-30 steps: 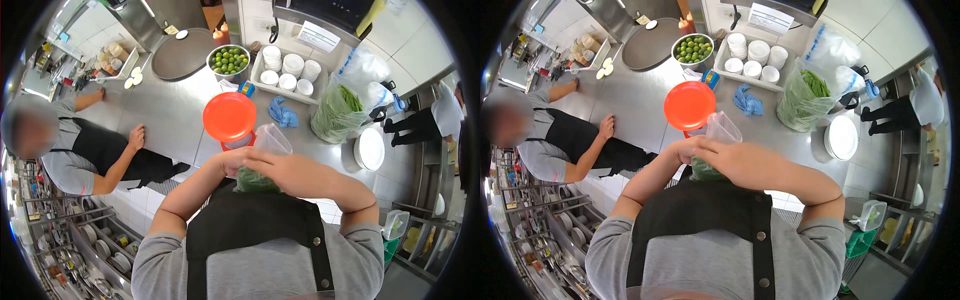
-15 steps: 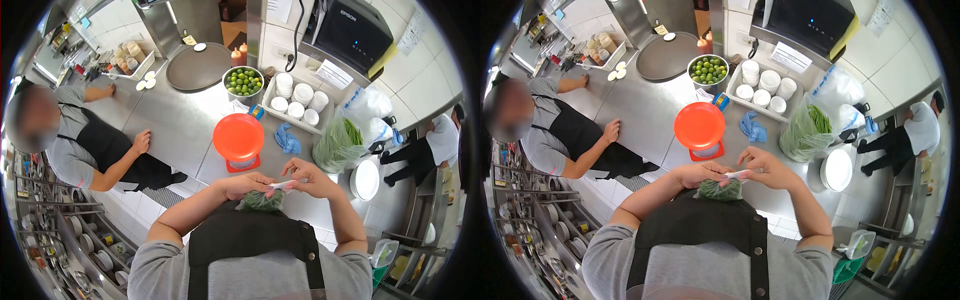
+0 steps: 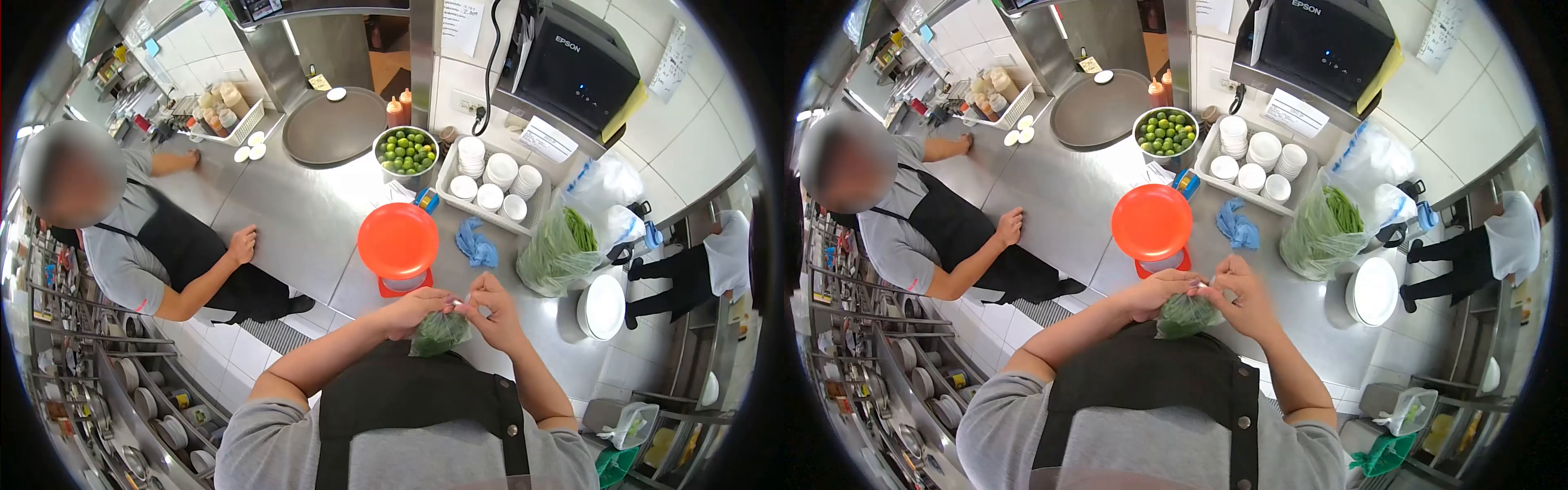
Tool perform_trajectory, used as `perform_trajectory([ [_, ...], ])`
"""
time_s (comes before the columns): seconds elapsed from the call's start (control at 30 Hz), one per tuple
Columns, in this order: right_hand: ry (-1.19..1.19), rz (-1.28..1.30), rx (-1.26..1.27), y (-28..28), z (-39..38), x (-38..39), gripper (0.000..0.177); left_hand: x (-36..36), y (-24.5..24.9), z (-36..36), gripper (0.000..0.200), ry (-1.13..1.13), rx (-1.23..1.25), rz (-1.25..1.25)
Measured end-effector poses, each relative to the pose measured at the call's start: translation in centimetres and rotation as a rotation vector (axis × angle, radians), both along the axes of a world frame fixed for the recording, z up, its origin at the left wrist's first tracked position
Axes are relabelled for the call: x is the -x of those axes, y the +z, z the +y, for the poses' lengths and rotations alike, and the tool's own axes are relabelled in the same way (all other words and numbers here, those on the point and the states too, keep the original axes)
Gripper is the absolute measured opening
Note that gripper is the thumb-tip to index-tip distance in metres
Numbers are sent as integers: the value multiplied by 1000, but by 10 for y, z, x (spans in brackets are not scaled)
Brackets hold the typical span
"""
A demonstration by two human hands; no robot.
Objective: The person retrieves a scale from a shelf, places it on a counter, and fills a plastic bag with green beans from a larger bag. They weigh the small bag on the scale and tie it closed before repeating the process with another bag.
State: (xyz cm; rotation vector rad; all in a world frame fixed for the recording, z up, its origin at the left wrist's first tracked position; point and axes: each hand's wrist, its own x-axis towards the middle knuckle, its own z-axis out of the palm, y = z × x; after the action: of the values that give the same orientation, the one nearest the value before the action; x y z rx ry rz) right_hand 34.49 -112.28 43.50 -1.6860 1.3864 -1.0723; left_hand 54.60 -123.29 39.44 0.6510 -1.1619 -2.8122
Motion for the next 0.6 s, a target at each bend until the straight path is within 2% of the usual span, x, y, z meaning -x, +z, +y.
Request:
perform_trajectory([
  [0.13,56,-499,-49,-4,-4,-17,11,8,4,8,35,-5,101,-80],
  [0.23,-97,-481,-205,4,-6,-28,13,8,-7,14,33,46,193,-129],
  [0.33,-210,346,174,-8,-3,-18,14,1,-8,11,30,54,193,-109],
  [0.4,-187,368,68,-10,3,-13,13,-2,-5,8,29,80,198,-84],
  [0.43,-174,379,16,-10,6,-10,13,0,-6,10,25,110,371,-53],
  [0.5,-170,71,11,-14,12,-9,15,8,-8,16,23,171,718,14],
  [0.53,-165,-82,11,-17,14,-9,18,11,-7,17,22,187,719,24],
  [0.6,-159,-230,1,-23,22,-1,23,15,-2,17,22,220,722,42],
])
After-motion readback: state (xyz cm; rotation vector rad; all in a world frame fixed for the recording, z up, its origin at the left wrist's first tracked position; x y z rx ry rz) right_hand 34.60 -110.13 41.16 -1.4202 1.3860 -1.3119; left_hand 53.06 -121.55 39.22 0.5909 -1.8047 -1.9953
